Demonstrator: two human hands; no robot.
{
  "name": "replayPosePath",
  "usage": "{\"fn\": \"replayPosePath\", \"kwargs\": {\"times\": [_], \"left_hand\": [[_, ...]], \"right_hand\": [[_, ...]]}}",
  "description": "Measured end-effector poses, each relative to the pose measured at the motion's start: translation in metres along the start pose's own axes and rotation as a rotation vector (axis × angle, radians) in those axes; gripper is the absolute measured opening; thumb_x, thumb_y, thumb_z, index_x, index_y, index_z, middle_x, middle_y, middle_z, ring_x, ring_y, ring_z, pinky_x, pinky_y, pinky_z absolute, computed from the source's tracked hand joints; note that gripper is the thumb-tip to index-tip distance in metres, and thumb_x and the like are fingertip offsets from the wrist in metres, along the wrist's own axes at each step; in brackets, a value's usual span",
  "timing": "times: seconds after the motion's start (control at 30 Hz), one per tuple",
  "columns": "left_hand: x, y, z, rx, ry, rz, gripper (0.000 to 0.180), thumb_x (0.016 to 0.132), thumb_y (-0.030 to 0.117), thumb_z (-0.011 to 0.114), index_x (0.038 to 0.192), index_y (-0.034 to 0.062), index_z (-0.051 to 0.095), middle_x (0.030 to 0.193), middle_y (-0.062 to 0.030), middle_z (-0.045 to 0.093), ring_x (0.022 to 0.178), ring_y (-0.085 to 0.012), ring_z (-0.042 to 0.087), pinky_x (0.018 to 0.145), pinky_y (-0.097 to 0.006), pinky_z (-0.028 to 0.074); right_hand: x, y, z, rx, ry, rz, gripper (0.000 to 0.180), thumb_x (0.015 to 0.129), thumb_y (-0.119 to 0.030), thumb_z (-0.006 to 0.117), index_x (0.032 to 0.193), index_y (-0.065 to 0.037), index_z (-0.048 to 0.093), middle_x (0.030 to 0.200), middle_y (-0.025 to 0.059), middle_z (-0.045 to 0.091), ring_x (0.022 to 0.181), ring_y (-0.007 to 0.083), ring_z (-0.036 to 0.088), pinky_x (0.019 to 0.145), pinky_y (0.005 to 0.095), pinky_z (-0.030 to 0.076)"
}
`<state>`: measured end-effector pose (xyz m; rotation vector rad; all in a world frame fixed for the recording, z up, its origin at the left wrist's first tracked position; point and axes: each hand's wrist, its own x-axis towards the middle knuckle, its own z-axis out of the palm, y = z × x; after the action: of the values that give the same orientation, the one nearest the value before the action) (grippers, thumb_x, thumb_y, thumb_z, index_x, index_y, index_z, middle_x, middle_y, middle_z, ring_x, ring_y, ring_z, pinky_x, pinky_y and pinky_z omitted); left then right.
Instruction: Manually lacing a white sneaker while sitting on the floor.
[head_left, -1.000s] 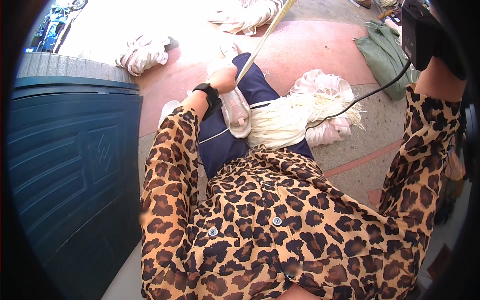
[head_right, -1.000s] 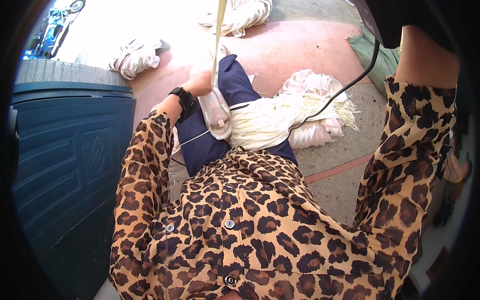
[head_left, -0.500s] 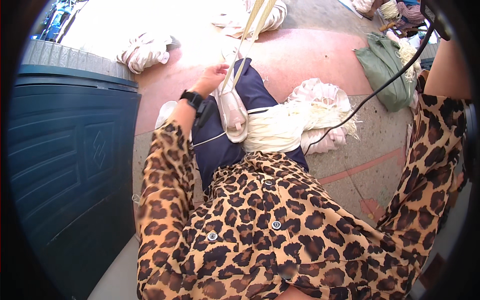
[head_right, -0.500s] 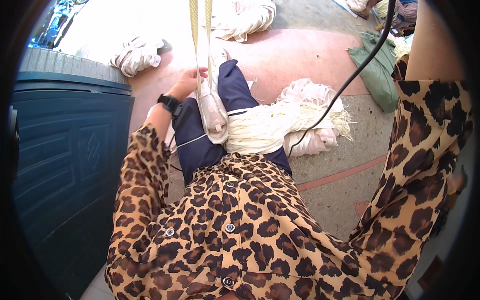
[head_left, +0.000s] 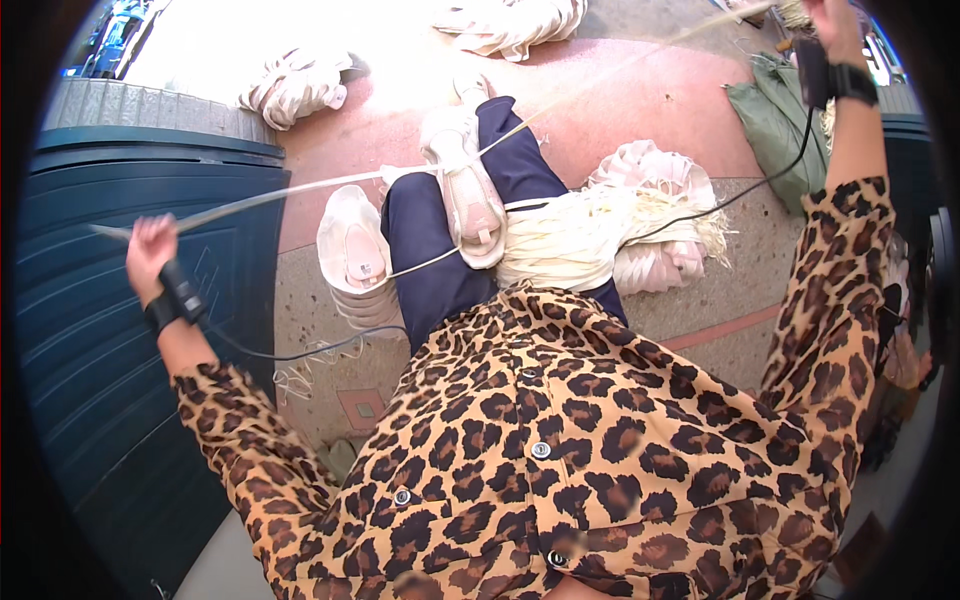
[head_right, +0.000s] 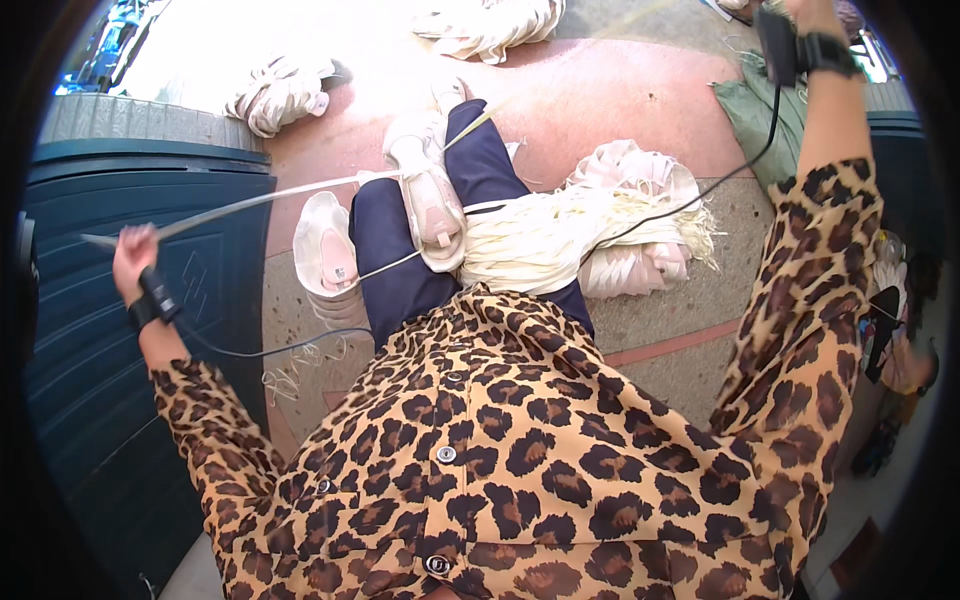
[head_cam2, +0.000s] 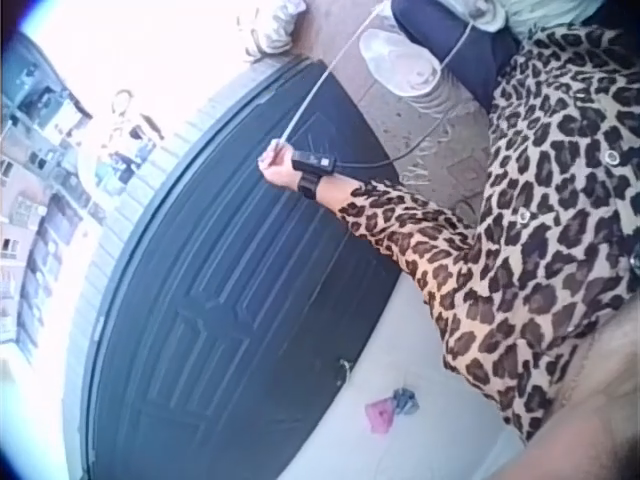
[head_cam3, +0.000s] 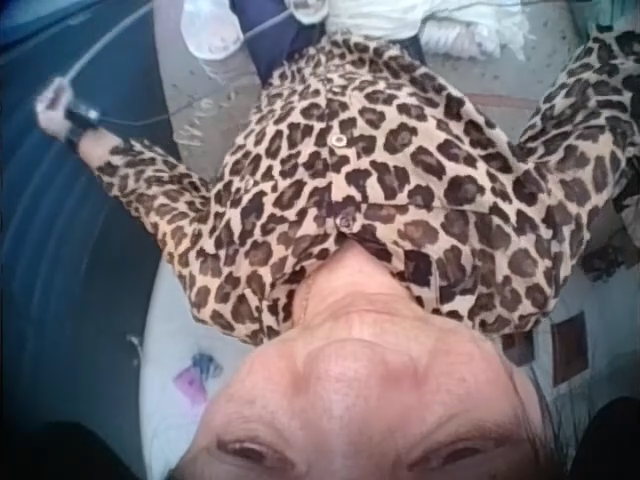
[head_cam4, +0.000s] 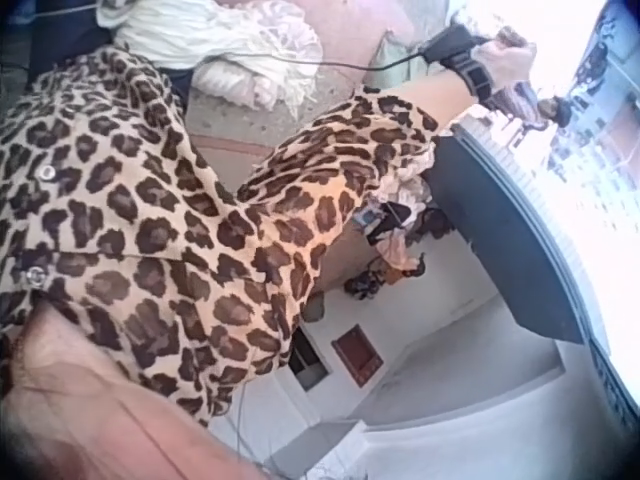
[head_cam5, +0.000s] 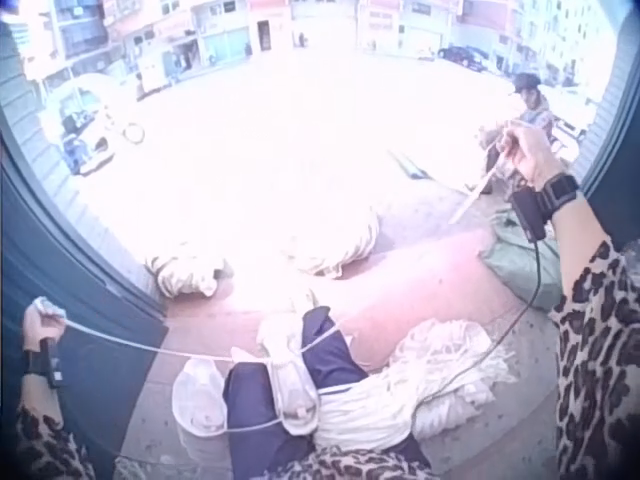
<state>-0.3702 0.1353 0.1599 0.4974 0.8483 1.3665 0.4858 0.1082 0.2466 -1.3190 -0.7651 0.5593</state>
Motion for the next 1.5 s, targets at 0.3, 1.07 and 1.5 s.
{"fn": "replayPosePath", "kwargs": {"times": [0.3, 1.07, 1.5], "left_hand": [[-0.021, -0.131, -0.020, 0.441, 0.274, -0.538, 0.015, 0.086, 0.025, 0.050, 0.075, 0.0148, 0.048, 0.060, 0.0039, 0.042, 0.050, -0.0098, 0.042, 0.046, -0.027, 0.034], [-0.085, -0.352, 0.126, 1.800, -0.209, 0.063, 0.021, 0.079, 0.021, 0.048, 0.079, 0.0074, 0.065, 0.078, -0.0185, 0.061, 0.076, -0.0343, 0.059, 0.069, -0.042, 0.047], [-0.079, -0.360, 0.135, 1.928, -0.311, 0.148, 0.022, 0.080, 0.019, 0.046, 0.079, 0.0051, 0.063, 0.073, -0.0190, 0.061, 0.069, -0.0350, 0.060, 0.063, -0.042, 0.048]], "right_hand": [[-0.236, 0.182, 0.103, -0.518, -1.030, 0.084, 0.022, 0.082, -0.017, 0.054, 0.093, 0.000, 0.062, 0.079, 0.0103, 0.065, 0.074, 0.0158, 0.061, 0.067, 0.0299, 0.048], [-0.338, 0.208, 0.190, -1.246, -1.146, -0.878, 0.007, 0.065, -0.014, 0.058, 0.068, -0.011, 0.064, 0.079, 0.0018, 0.058, 0.085, 0.0174, 0.052, 0.073, 0.0351, 0.035], [-0.331, 0.214, 0.185, -1.166, -0.989, -0.569, 0.016, 0.072, -0.026, 0.060, 0.068, -0.011, 0.064, 0.078, 0.0043, 0.057, 0.083, 0.0200, 0.052, 0.072, 0.0361, 0.037]]}}
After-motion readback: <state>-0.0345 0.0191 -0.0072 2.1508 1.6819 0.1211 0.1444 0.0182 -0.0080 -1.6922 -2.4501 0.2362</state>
